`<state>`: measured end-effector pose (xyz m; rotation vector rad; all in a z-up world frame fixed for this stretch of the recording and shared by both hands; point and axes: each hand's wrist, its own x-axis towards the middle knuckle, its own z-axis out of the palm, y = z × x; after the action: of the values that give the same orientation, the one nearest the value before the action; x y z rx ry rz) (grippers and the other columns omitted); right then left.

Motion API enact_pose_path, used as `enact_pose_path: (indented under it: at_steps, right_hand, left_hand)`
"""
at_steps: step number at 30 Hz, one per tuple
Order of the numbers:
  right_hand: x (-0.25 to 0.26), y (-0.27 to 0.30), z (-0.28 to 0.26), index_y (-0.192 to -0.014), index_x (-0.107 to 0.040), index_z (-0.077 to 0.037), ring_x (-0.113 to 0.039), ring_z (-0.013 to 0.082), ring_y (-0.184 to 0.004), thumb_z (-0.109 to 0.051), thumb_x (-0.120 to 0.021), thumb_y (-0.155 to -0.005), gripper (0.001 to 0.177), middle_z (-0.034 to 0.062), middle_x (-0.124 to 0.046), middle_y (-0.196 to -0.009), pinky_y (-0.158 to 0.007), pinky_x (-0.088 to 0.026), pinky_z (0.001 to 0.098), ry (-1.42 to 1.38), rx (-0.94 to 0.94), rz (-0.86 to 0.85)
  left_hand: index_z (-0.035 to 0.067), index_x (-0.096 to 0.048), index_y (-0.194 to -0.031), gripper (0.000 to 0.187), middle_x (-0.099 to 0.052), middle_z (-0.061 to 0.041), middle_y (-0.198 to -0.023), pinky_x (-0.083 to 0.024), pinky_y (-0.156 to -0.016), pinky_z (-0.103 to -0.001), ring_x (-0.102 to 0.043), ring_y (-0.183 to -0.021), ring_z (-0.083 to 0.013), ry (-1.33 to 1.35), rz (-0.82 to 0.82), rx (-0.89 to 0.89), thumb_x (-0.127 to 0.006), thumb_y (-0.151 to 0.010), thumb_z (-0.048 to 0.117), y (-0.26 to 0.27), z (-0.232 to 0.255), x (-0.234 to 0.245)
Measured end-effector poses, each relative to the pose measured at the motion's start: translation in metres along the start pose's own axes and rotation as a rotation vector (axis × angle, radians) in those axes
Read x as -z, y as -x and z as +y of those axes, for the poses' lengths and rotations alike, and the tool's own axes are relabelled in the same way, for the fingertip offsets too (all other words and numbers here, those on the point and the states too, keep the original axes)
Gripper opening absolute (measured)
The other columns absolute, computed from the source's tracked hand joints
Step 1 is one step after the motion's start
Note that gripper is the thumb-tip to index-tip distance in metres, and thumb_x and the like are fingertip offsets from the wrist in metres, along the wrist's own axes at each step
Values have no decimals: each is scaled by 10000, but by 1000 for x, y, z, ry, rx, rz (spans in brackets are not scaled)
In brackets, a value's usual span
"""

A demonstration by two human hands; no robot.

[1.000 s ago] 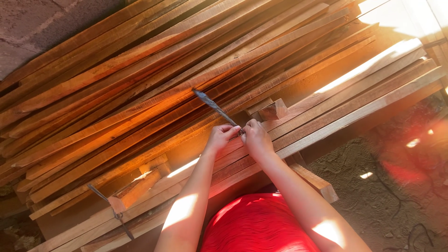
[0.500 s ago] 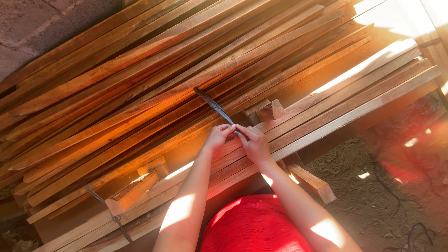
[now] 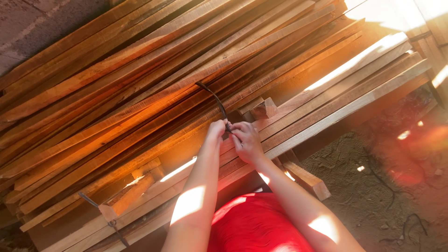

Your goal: Bundling several thin wood planks together using plastic straps.

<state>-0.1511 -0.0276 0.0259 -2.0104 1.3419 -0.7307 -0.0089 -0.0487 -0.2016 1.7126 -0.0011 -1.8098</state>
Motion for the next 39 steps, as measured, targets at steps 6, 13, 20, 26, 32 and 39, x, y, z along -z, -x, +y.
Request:
enact_pose_path:
  at_steps: [6,13,20,26,32,39]
  right_hand:
    - [10,22,13,-987,-726,-101,-585,245,-1267,-140,-713,-888,108,-2,-691,-1113,-1055,-374,455,6,58,-40]
    - [10,19,6,-927,-712,-112,-572,250,-1285,-143,-717,-891,48,-3,-688,-1092,-1053,-383,465,88,95,-36]
    - [4,19,3,-979,-708,-100,-589,247,-1251,-139,-704,-905,84,11,-682,-1110,-1038,-400,441,49,62,23]
    - [-10,4,3,-958,-718,-104,-629,227,-1164,-125,-682,-932,49,20,-711,-1110,-994,-398,429,13,-116,54]
    - [4,23,11,-989,-707,-67,-608,269,-1193,-93,-671,-911,89,42,-697,-1120,-1028,-383,442,-25,2,14]
    - [14,36,6,-974,-727,-81,-599,257,-1084,-116,-686,-876,112,7,-711,-1080,-1008,-400,430,52,90,-85]
  left_hand:
    - [18,-714,-943,273,-711,-66,-809,-513,-706,-344,-656,-743,-184,-29,58,-70,-570,-1043,227,-20,-13,-5]
    - [25,-746,-1003,288,-755,-41,-874,-535,-798,-290,-681,-819,-130,-263,-183,-281,-594,-1030,268,56,12,4]
    - [31,-721,-902,382,-730,-31,-833,-526,-760,-272,-650,-768,-121,-299,-274,-335,-524,-1062,317,48,10,-5]
    - [50,-644,-791,392,-645,-52,-714,-474,-621,-316,-574,-631,-168,-90,-175,-198,-518,-1072,293,14,3,-8]
    - [48,-663,-783,381,-686,-59,-747,-481,-629,-308,-590,-644,-151,-81,-55,-173,-530,-1061,272,-11,-11,0]
    - [41,-678,-775,393,-699,-69,-764,-480,-678,-318,-605,-688,-159,-111,11,-207,-547,-1055,284,0,-17,5]
